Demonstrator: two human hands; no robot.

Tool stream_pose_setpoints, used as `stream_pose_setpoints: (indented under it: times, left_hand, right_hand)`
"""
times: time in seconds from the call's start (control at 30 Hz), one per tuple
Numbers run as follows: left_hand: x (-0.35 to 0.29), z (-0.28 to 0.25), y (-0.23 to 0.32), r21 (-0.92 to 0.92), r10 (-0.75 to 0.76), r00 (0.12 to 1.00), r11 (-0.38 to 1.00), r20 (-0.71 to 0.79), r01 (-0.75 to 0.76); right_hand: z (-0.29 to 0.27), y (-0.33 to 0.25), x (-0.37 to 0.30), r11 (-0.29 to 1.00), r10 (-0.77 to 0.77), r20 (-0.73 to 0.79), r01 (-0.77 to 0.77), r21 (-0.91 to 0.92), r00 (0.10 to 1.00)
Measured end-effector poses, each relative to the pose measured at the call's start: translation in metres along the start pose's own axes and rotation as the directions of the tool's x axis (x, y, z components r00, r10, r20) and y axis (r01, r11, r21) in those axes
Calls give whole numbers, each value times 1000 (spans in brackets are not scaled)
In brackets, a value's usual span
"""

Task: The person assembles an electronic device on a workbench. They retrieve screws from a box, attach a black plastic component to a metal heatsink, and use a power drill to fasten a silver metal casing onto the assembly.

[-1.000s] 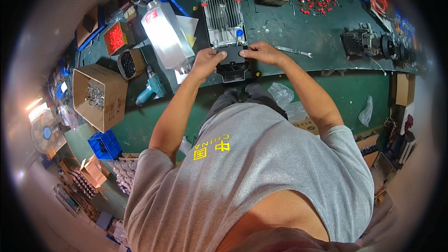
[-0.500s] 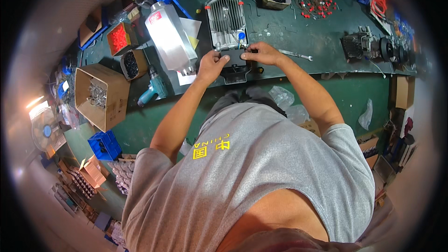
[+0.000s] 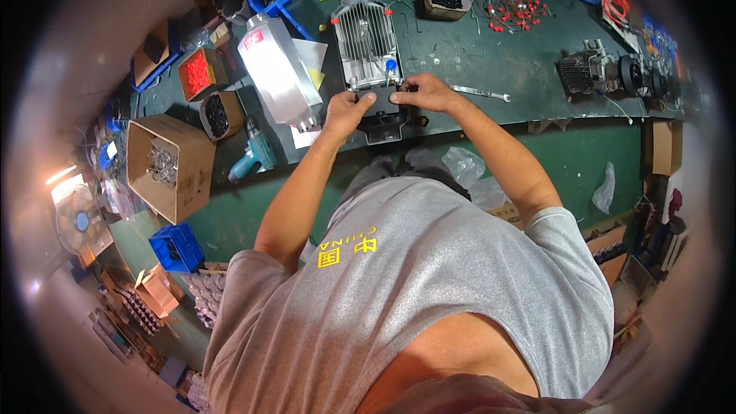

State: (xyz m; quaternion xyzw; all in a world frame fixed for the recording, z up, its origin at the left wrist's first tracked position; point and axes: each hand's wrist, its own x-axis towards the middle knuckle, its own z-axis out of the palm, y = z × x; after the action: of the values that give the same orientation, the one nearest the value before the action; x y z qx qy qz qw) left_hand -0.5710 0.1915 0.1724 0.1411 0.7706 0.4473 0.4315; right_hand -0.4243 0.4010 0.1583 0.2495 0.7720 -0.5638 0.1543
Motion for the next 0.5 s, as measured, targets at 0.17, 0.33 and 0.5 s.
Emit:
stream_pose_setpoints:
  times: [0.17,0.33,0.5]
  left_hand:
    - [-3,-1,-2,-13,5,1000,1000,-1,-5]
    - [-8,4,0,-131,14,1000,991,13,-13]
    - [0,2,-3,-3,2,1000,1000,-7,-2]
  right_hand:
    - [3,0,2,1000,-3,-33,3,6,999]
    - [3,0,4,997,22,-38,-24,-67,999]
    - [-1,-1,2,999,30,-16,-31,-21,999]
